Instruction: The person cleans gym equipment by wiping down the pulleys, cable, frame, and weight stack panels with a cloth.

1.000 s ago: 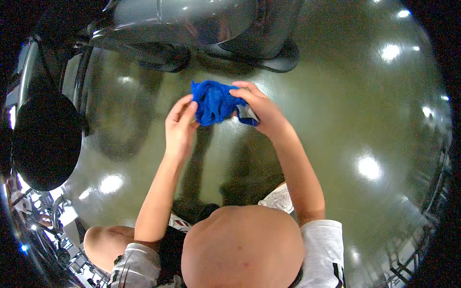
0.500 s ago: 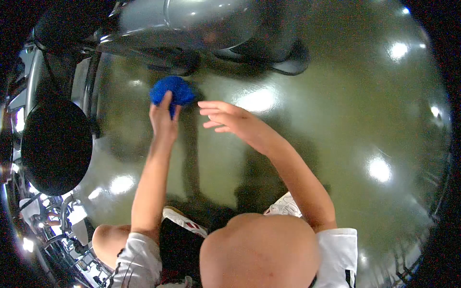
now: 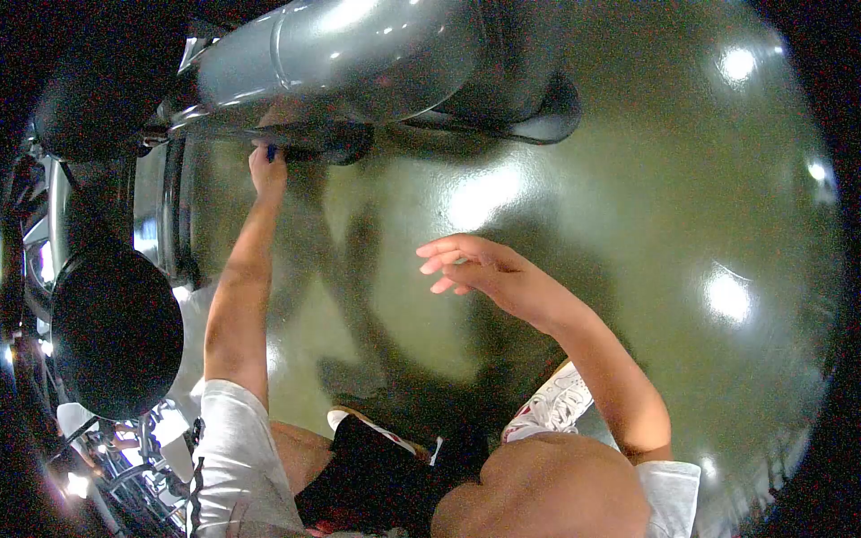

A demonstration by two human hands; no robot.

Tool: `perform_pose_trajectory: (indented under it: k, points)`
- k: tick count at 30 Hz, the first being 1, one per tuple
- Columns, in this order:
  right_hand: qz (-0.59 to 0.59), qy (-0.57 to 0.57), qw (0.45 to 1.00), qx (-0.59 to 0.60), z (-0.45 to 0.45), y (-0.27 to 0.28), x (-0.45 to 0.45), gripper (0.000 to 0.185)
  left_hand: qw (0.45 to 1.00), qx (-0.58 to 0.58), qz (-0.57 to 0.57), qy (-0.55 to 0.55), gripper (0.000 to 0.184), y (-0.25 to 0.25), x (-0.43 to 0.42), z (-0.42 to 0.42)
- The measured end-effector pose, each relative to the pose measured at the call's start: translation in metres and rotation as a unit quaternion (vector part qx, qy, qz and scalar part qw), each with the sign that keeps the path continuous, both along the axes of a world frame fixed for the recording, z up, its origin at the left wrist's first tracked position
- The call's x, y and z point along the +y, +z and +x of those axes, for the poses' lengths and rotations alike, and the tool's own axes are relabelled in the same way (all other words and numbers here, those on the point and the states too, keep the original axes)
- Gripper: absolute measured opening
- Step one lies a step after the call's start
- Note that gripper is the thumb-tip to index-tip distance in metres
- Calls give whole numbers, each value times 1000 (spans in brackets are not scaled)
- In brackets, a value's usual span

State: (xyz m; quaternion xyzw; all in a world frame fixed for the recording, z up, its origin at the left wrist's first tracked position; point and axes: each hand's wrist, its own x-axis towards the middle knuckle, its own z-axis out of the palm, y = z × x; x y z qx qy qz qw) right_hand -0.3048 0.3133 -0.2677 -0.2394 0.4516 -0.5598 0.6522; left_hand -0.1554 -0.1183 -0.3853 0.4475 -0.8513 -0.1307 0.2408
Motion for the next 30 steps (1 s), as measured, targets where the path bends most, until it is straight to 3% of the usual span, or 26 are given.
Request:
perform_pose_trajectory:
  k: [2,5,9,12,15,19,21,24,25,27,28,30]
  points:
    - [12,5,1000,-3,2,3,-3,39,996,-65,-54,-4,45,-6,-2,2]
    - [14,15,1000,-7,7,0,-9,38,998,-42,-10,36,33,-3,-5,8]
    - [1,32,999,-17,16,-8,-14,37,993,-43,72,78,30,10,30,13]
    - [2,40,999,-3,18,-4,-14,36,998,27,-38,31,28,4,70,11]
    - [1,35,999,6,18,-2,-14,36,995,78,-64,-10,29,0,112,3]
    - [5,35,999,10,19,0,-27,35,996,62,-40,-52,34,1,150,-13]
    - [7,34,999,21,19,4,-39,35,980,68,-65,-177,32,1,158,-16]
    - [13,50,999,2,21,8,-51,36,958,46,41,-280,32,11,172,-41]
    - [11,50,999,1,21,8,-53,36,958,83,80,-262,28,15,177,-51]
    - [-4,28,999,23,20,3,-54,34,965,101,226,-93,26,29,185,-66]
    - [-5,28,999,25,17,-2,-54,34,965,102,225,-94,26,33,184,-69]
    - [0,-7,1000,-2,9,-16,-57,33,837,360,412,-19,22,40,180,-72]
